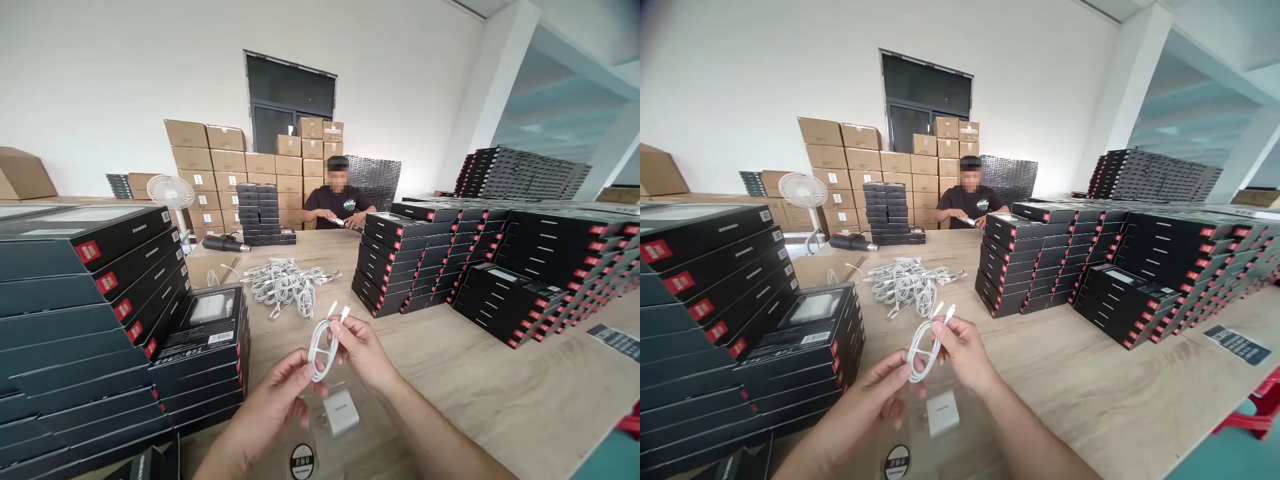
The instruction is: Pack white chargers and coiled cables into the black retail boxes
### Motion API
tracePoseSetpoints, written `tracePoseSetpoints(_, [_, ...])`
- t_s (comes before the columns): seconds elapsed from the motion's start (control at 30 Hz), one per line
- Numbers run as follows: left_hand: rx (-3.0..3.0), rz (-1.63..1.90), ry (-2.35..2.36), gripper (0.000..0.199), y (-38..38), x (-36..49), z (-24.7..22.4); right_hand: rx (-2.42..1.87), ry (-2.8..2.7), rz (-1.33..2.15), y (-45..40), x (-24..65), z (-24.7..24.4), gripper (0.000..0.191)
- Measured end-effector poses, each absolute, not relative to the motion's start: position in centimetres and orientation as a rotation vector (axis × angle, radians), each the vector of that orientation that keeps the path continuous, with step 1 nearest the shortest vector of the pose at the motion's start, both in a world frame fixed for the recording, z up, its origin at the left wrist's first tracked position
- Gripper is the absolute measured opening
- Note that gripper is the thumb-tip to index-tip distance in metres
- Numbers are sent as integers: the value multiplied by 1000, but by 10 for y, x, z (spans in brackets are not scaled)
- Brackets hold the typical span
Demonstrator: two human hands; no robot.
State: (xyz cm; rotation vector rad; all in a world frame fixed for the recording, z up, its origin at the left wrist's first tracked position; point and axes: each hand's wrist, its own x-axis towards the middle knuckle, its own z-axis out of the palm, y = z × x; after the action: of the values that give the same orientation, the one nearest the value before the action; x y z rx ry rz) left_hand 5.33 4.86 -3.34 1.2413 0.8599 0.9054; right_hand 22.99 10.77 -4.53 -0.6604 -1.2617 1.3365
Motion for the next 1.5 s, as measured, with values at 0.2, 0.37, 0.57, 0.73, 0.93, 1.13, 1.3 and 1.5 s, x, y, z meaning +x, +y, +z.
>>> tracePoseSetpoints(0.2, [990,836,638,42,40,60,-36,-620,-1177,1344,104,229,-42,32])
tracePoseSetpoints(0.37, [813,983,611,35,42,62,-36,-500,-1134,1468,96,223,-32,38])
tracePoseSetpoints(0.57, [696,1067,543,42,48,61,-36,-554,-1125,1566,101,224,-35,39])
tracePoseSetpoints(0.73, [692,1050,574,47,50,67,-45,-995,-1692,1281,106,239,-40,34])
tracePoseSetpoints(0.93, [625,1103,620,50,52,77,-43,-1016,-1988,843,100,239,-35,27])
tracePoseSetpoints(1.13, [616,1177,704,47,52,75,-31,-855,-1634,844,98,233,-37,21])
tracePoseSetpoints(1.3, [704,1165,744,45,48,70,-30,-890,-1544,480,94,232,-38,31])
tracePoseSetpoints(1.5, [762,1250,732,44,50,72,-32,-753,-1277,873,98,232,-32,18])
